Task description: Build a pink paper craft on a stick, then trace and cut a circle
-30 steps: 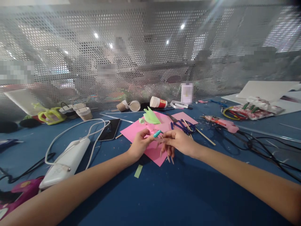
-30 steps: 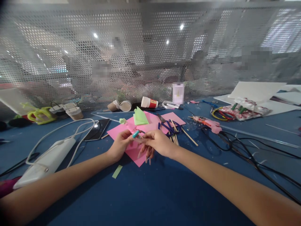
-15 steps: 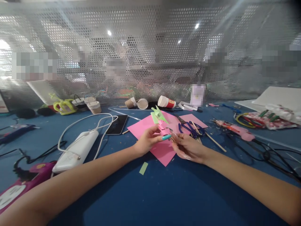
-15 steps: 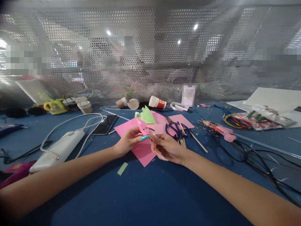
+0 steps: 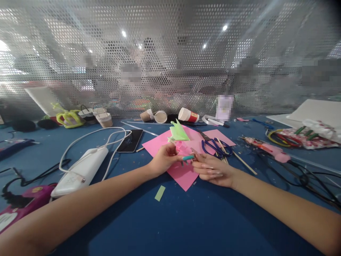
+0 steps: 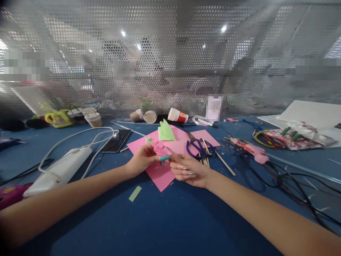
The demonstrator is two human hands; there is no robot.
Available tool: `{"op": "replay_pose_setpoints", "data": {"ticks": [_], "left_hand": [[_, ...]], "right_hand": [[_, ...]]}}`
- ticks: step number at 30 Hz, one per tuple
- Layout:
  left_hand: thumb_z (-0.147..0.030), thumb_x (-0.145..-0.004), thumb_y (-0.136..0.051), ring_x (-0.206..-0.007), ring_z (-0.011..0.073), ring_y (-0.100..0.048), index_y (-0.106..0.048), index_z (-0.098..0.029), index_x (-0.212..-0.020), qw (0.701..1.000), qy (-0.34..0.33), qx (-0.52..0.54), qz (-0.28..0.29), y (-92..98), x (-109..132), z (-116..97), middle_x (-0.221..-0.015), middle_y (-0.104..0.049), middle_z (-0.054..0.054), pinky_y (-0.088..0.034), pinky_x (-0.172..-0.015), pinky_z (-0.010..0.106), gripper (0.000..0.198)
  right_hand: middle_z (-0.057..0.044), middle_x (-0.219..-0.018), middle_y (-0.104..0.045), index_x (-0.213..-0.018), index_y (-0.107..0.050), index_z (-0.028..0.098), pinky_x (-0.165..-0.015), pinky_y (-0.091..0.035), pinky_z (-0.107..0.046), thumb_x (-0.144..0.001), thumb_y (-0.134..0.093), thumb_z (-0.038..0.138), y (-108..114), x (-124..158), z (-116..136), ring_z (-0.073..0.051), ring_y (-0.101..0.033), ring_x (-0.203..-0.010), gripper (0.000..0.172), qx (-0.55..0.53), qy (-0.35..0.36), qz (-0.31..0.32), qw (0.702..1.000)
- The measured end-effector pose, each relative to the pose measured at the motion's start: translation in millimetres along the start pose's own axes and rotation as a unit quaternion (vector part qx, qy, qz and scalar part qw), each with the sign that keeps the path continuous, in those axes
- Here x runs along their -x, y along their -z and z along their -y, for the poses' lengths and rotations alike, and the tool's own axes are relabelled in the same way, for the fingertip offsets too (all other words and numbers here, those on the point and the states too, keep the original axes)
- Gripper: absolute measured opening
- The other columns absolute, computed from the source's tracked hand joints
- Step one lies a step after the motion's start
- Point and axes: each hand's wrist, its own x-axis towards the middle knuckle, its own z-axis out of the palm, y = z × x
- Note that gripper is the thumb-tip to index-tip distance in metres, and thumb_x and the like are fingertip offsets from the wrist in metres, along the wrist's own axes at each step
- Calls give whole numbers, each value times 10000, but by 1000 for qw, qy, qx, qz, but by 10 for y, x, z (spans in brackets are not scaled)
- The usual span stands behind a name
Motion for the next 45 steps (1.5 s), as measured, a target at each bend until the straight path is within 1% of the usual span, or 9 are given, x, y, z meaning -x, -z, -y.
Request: {"op": "replay_pose_setpoints", "data": {"ticks": [5, 11, 15, 21, 24, 29, 37, 40, 45], "left_hand": [[-269, -679, -767, -567, 98, -598, -620, -97, -848, 1000, 4, 3, 10, -12, -8, -19, -724, -651, 26, -528, -562, 251, 282], [-278, -692, -756, -561, 98, -599, -610, -106, -847, 1000, 12, -4, 11, -9, -17, -6, -712, -640, 14, -528, -563, 255, 273], [-281, -662, -775, -563, 98, -603, -595, -112, -833, 999, 39, -10, -2, -8, -13, -19, -682, -629, -3, -524, -559, 246, 301], [-298, -649, -780, -484, 76, -574, -571, -130, -898, 997, 68, -33, -30, 16, -2, -21, -575, -532, -68, -385, -419, 167, 367], [-338, -659, -769, -501, 85, -577, -583, -125, -954, 998, 59, -37, -5, 21, -3, 10, -601, -546, -56, -435, -468, 199, 409], [-359, -768, -673, -655, 132, -633, -603, -138, -1038, 996, 40, -71, 38, 11, 4, 34, -779, -652, 28, -519, -629, 284, 356], [-263, -799, -623, -657, 115, -591, -589, -156, -1116, 985, 20, -172, 8, 34, 24, 61, -732, -610, -5, -486, -664, 280, 336], [-215, -779, -626, -636, 102, -562, -529, -162, -1201, 982, 13, -187, -10, 38, 23, 77, -721, -564, -27, -474, -633, 258, 436], [-218, -812, -587, -626, 102, -591, -280, -205, -1420, 992, 0, -127, 25, 6, 29, 16, -741, -553, -30, -478, -636, 255, 682]], "right_hand": [[100, -482, -462, -855, -590, 139, -232, -226, -114, -929, -517, 361, 24, 17, -47, 6, -225, -240, 245, 23, 28, -1, 999], [85, -444, -436, -672, -551, 132, -275, -282, -106, -955, -446, 391, 11, -8, -73, 7, -264, -252, 398, 53, 45, -3, 998], [94, -427, -442, -661, -530, 140, -275, -296, -103, -929, -503, 383, -2, -5, -63, 4, -276, -243, 363, 55, 51, 7, 997], [40, -595, -655, -764, -581, 133, -269, -359, -122, -880, -588, 356, 32, -4, -63, -7, -407, -257, 253, 89, 45, 3, 995], [16, -694, -702, -781, -603, 135, -284, -395, -130, -841, -636, 363, 61, -10, -63, -20, -491, -297, 237, 110, 51, -23, 992], [12, -610, -680, -786, -615, 128, -278, -358, -106, -787, -699, 353, 99, -13, -28, -37, -538, -341, 240, 148, 72, -97, 981], [-3, -636, -698, -709, -558, 137, -289, -361, -90, -630, -825, 302, 169, -52, -30, -15, -494, -339, 324, 86, 94, -174, 976], [-9, -644, -694, -710, -600, 117, -323, -401, -89, -636, -821, 314, 199, -65, -40, -6, -493, -354, 305, 76, 103, -184, 975], [11, -638, -689, -701, -608, 136, -295, -371, -95, -677, -790, 347, 190, -59, -41, -9, -486, -323, 280, 86, 121, -181, 972]]}}
